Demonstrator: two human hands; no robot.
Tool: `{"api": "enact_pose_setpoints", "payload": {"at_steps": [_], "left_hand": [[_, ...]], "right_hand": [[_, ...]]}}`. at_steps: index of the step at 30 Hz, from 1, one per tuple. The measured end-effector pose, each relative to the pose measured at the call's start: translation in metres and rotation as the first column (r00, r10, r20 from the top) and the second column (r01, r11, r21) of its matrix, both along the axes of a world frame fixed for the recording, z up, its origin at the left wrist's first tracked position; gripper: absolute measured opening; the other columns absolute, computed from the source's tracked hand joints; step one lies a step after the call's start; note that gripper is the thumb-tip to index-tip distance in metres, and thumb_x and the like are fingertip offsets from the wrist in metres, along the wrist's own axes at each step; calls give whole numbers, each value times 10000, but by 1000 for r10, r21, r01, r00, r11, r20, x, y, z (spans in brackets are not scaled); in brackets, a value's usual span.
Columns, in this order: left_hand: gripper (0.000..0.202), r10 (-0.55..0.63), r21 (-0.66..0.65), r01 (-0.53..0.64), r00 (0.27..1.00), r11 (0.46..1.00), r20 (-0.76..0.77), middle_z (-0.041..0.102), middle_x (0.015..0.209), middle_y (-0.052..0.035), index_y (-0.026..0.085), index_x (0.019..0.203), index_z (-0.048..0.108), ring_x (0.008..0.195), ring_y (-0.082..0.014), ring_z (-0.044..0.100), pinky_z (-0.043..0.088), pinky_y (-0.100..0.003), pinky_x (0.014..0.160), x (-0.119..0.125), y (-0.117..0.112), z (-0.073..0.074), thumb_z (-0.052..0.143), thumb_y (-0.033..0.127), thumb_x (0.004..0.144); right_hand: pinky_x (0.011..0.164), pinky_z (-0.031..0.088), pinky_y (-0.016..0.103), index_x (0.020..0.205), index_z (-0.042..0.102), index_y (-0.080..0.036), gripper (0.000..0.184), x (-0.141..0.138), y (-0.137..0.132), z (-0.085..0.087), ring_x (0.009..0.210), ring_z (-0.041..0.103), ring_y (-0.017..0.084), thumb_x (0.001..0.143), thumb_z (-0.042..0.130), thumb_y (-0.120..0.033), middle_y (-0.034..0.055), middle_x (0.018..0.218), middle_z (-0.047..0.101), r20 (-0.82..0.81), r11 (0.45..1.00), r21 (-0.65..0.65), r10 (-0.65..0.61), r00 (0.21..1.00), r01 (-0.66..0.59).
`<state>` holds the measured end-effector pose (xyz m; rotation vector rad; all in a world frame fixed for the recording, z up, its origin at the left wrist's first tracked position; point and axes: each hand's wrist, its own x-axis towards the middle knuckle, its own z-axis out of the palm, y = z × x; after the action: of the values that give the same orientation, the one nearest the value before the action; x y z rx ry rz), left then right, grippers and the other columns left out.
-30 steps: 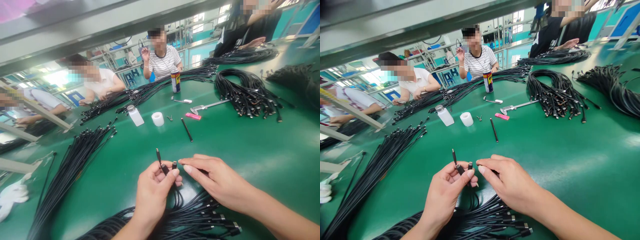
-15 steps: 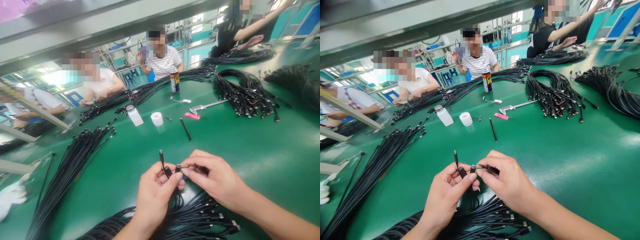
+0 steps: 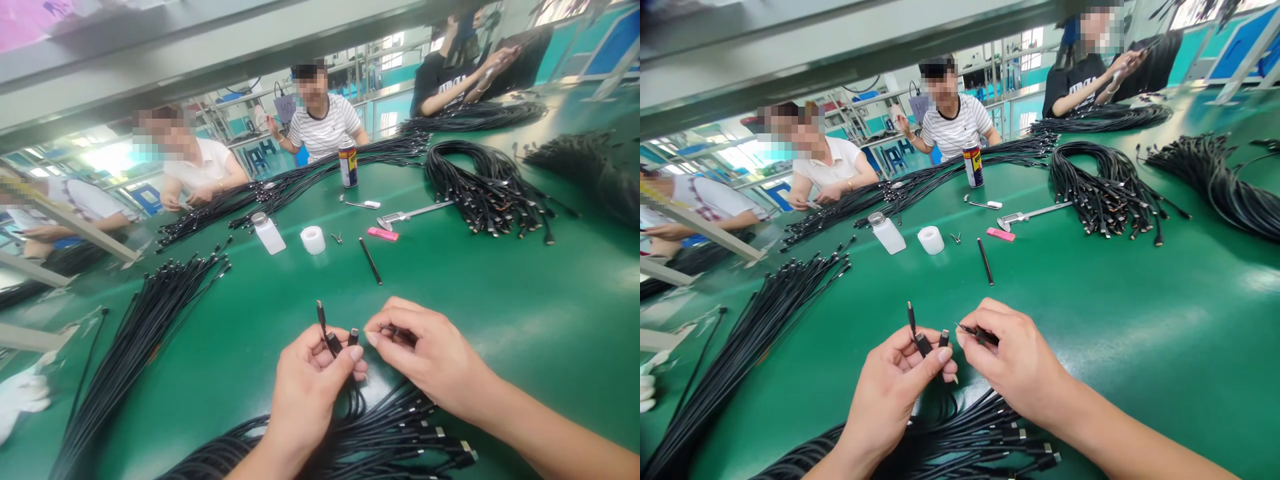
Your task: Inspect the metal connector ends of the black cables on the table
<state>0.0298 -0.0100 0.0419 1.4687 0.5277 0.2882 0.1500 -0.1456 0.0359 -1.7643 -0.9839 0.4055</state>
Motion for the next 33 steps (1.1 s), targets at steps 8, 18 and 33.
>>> {"api": "enact_pose_setpoints", "payload": {"at_steps": [8,18,33], "left_hand": [[246,50,-9,-50,999,999,2,654,739,-12,139,902,612,623,-145,656,550,-252,630,0,2,-1,792,230,760],[202,-18,43,16,998,999,56,687,814,-57,145,1003,614,703,-173,671,554,-291,717,0,1,2,665,298,882],[169,-56,124,50,997,991,46,700,821,-36,156,1036,658,719,-149,642,530,-261,738,-1,4,2,640,267,910]], "right_hand": [[659,425,278,821,574,-189,112,5,2,-9,721,535,142,868,533,-95,4,823,548,110,996,-70,-47,993,55],[756,500,303,1098,650,-241,230,3,-1,-5,865,634,183,895,657,-350,22,964,678,-10,996,-80,36,999,-37],[765,463,296,900,706,-252,313,1,-5,11,817,580,158,1032,423,-279,-20,839,697,65,974,-35,226,972,-224]]}}
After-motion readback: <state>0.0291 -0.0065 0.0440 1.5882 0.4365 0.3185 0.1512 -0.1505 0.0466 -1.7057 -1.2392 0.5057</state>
